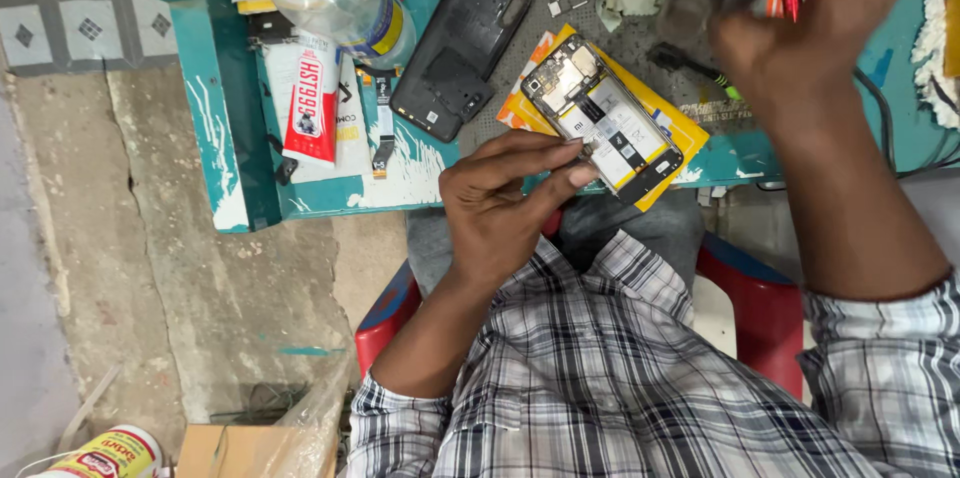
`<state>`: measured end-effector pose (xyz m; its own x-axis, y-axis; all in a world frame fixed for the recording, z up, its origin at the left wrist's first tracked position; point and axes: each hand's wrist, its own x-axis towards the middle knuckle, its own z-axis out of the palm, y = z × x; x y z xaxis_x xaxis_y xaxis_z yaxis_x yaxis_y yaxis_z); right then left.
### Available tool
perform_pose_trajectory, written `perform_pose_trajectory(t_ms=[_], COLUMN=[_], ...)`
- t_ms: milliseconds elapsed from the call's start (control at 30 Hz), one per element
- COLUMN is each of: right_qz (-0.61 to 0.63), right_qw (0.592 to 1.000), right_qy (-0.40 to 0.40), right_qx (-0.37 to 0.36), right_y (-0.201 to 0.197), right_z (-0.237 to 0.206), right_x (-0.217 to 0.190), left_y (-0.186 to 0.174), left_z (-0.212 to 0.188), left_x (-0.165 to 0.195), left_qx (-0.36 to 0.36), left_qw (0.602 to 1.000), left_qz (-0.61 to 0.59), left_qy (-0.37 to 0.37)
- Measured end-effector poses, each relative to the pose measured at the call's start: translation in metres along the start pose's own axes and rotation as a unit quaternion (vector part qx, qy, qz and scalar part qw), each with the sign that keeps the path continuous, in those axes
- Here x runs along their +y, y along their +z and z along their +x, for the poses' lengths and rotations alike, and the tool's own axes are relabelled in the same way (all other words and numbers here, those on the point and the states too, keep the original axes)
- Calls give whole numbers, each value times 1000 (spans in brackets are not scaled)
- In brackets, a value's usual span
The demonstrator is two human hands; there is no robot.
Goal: The person cleans the internal components of a disassembled smartphone, pouring liquid onto the open body, scrubbing it with a brush, and wiping it with a cloth. They then align the back cover and press it onto the phone body while it rests on the workbench.
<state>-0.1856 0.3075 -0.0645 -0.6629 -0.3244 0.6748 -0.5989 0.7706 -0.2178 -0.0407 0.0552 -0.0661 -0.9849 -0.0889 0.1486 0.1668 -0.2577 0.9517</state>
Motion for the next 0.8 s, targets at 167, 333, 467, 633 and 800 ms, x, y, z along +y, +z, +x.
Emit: perform_pose_trajectory(t_ms=[167, 333, 467, 633, 800], right_qz=[2, -45, -86, -65, -68], right_qw=[987, 981, 974, 979, 976], right_qy=[-158, -190, -208, -193, -205], right_qx=[10, 17, 3, -3, -5], right_y=[-43, -59, -64, -64, -68], right_z=[-17, 1, -7, -11, -5], right_x=[-18, -51, -50, -49, -53], left_y=[3, 4, 4, 3, 3], left_z=[0, -5, -9, -8, -6], left_x=[6, 9, 12, 12, 12], left_qx=[-11, -9, -3, 1, 8], left_qw=[999, 997, 996, 997, 997], left_qz=[45, 71, 83, 72, 71], left_qy=[13, 24, 18, 14, 20])
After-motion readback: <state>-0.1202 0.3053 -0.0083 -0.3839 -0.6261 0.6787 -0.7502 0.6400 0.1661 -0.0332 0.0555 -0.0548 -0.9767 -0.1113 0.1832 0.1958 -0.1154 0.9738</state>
